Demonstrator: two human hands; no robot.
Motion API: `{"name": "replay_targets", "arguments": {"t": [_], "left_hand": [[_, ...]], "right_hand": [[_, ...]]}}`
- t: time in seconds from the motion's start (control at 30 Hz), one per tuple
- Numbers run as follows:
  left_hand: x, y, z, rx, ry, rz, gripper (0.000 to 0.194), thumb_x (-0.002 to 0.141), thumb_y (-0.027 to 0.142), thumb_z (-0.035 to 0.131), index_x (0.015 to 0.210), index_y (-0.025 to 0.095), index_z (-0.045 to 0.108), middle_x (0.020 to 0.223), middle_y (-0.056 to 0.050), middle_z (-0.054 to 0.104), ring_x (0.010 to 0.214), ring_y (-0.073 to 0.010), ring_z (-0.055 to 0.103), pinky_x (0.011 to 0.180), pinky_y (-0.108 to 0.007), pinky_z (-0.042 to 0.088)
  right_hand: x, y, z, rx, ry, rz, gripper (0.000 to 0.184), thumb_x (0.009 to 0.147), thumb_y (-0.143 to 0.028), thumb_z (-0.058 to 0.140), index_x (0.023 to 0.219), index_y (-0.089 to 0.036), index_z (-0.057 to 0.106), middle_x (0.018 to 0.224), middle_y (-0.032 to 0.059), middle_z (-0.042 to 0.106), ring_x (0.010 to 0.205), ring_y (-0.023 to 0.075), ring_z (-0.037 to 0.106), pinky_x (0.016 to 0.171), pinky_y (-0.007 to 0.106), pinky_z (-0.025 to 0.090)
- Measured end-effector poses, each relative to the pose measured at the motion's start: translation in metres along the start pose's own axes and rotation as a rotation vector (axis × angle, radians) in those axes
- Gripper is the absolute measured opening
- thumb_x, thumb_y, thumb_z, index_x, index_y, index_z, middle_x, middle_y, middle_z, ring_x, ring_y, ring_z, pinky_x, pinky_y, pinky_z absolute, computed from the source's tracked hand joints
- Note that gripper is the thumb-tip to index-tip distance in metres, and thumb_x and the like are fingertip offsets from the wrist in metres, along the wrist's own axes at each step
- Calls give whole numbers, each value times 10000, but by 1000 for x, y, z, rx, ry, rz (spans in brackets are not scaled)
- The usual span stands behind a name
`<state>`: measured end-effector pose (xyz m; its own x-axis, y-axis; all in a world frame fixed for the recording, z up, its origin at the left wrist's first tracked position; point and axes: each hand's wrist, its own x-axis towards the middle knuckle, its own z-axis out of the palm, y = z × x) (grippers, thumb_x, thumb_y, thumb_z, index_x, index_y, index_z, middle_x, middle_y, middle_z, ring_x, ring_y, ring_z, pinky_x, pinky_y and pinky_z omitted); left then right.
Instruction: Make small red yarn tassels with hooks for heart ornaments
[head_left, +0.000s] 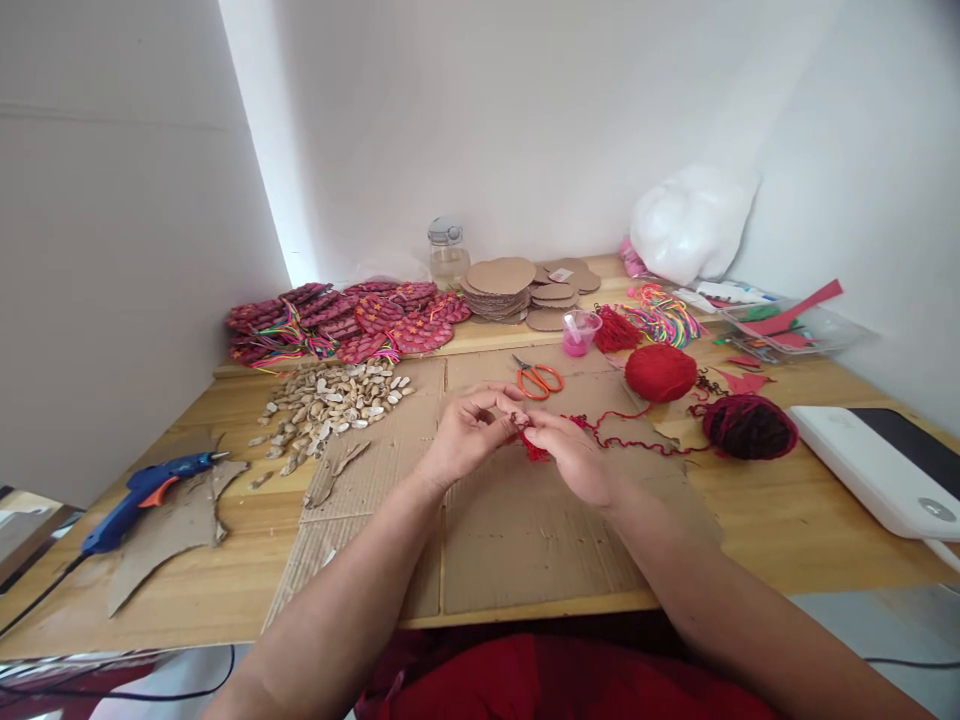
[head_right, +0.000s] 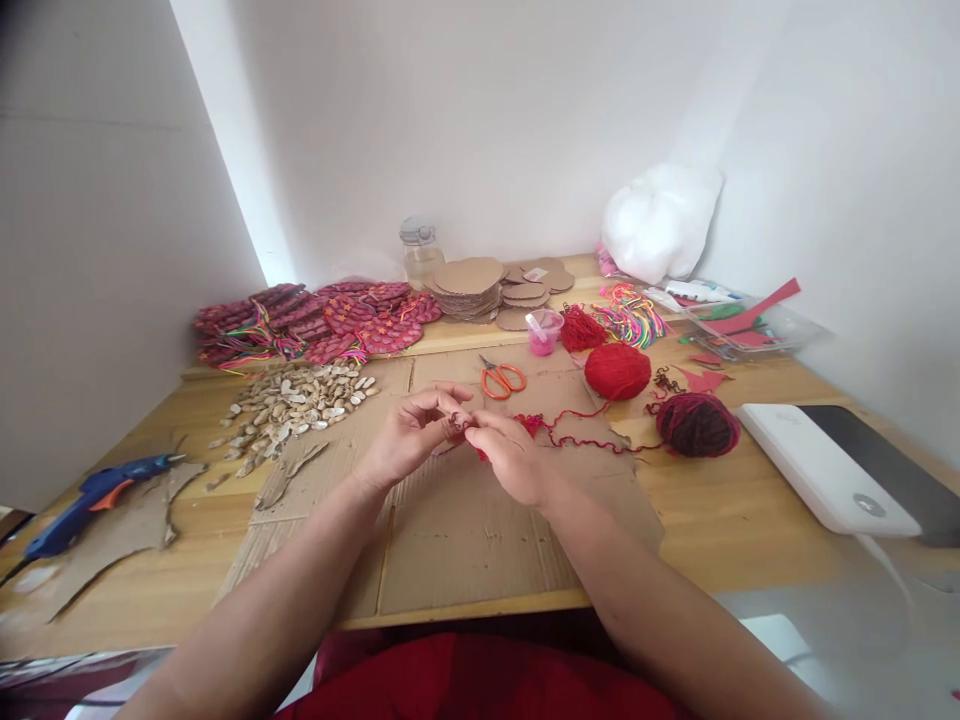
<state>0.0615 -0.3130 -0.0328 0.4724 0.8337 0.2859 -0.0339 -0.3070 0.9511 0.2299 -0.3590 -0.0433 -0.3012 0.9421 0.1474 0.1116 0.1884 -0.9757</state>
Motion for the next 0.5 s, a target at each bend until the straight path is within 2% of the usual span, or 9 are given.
{"name": "replay_targets", "arguments": {"t": [0.1, 0.2, 0.33, 0.5], "left_hand": [[0, -2, 2, -40, 11, 27, 205, 809, 345, 702, 754, 147, 686, 1058, -97, 654, 858, -150, 633, 721, -247, 459], [3, -4, 1, -112, 124, 74, 185, 798, 312, 717, 721, 154, 659, 955, -66, 670, 902, -146, 609, 805, -248, 445], [5, -6, -2, -191, 267, 88, 172, 776, 289, 736, 706, 156, 653, 900, -50, 671, 908, -143, 588, 829, -245, 425], [10, -8, -16, -273, 386, 69, 152, 757, 295, 750, 730, 166, 674, 920, -34, 674, 798, -106, 553, 683, -201, 392]], "right_hand": [[-1, 4, 3, -50, -40, -3, 280, 920, -285, 346, 699, -204, 499, 709, 14, 530, 701, 167, 490, 696, 315, 367], [-2, 5, 5, -111, -37, -32, 265, 906, -245, 311, 652, -219, 385, 659, -6, 441, 645, 153, 418, 646, 310, 327], [-4, 6, 7, -173, -2, -4, 239, 878, -206, 308, 642, -223, 337, 626, -20, 402, 613, 147, 384, 613, 310, 290], [-6, 10, 2, -303, 42, 32, 243, 840, -204, 327, 598, -221, 332, 588, -19, 397, 594, 149, 382, 598, 311, 277]]}}
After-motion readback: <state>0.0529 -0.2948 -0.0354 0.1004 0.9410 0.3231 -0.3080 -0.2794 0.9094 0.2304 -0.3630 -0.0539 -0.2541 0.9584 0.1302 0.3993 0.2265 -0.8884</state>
